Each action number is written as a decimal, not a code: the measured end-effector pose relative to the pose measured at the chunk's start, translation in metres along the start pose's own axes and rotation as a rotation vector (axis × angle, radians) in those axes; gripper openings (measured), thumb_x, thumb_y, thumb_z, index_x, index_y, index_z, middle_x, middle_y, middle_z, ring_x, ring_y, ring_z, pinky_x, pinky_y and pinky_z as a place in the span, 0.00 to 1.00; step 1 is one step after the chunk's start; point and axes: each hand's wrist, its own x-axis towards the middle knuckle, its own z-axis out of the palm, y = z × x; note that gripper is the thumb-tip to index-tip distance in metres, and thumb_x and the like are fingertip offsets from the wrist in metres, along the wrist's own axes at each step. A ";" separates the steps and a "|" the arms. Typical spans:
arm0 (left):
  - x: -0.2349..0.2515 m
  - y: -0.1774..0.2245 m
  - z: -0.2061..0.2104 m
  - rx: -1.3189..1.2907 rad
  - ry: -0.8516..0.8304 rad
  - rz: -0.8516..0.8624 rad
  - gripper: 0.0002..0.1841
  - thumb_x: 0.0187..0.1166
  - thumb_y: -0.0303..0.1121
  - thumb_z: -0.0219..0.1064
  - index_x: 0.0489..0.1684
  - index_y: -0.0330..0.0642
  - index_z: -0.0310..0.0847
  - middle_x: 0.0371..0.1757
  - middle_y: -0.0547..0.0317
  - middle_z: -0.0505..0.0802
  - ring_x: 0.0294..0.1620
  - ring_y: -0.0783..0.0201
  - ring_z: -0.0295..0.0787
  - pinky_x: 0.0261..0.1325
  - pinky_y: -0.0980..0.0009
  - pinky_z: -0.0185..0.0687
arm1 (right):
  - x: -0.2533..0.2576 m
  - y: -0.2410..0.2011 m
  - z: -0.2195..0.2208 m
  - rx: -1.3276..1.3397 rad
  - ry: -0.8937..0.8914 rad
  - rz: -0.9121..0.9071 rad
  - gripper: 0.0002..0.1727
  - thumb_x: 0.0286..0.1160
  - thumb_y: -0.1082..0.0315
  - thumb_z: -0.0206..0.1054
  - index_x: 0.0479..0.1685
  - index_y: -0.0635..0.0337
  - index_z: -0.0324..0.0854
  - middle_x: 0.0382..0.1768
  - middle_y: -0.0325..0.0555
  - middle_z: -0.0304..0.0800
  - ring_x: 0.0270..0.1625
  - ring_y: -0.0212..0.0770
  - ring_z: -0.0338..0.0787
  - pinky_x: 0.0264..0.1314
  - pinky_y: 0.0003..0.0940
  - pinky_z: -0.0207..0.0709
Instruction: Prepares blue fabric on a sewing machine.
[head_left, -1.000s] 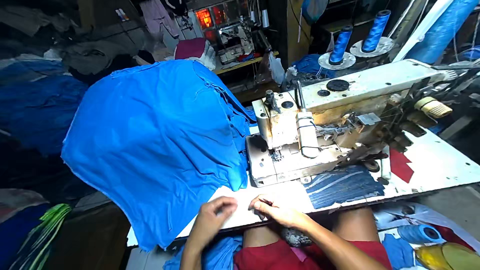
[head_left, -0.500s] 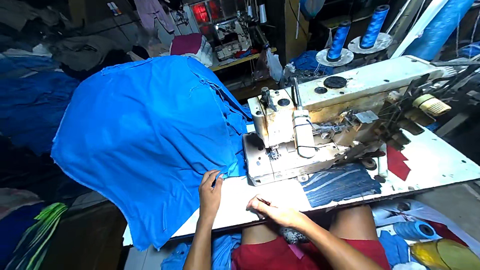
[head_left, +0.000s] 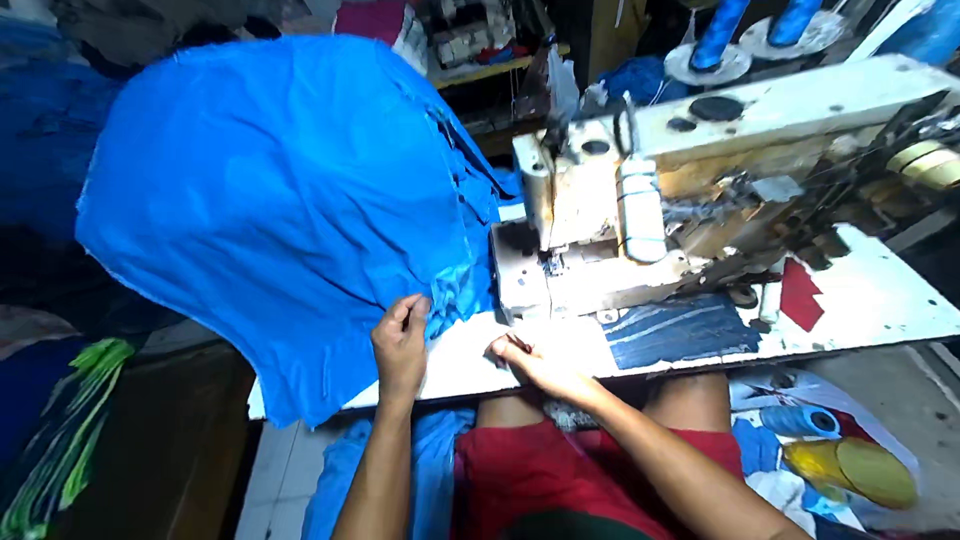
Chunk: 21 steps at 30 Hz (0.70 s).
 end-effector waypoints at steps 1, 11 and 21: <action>-0.002 0.000 -0.003 -0.017 -0.031 0.000 0.10 0.86 0.33 0.63 0.46 0.38 0.90 0.43 0.64 0.92 0.42 0.76 0.87 0.48 0.76 0.86 | 0.003 -0.004 0.005 0.000 0.030 -0.015 0.17 0.89 0.58 0.60 0.51 0.60 0.90 0.40 0.39 0.93 0.42 0.28 0.89 0.51 0.29 0.84; -0.019 0.007 -0.001 -0.145 -0.178 0.022 0.07 0.79 0.30 0.74 0.49 0.42 0.92 0.44 0.62 0.92 0.38 0.69 0.89 0.40 0.73 0.89 | 0.023 -0.013 0.045 0.295 0.189 -0.058 0.09 0.81 0.64 0.71 0.47 0.60 0.88 0.26 0.42 0.88 0.21 0.32 0.79 0.22 0.26 0.73; -0.022 0.002 -0.013 0.046 -0.343 0.136 0.27 0.66 0.48 0.84 0.60 0.47 0.84 0.53 0.67 0.91 0.52 0.70 0.86 0.52 0.71 0.84 | 0.023 -0.020 0.034 0.331 0.205 -0.061 0.11 0.87 0.59 0.64 0.45 0.58 0.81 0.19 0.42 0.76 0.17 0.33 0.73 0.19 0.28 0.69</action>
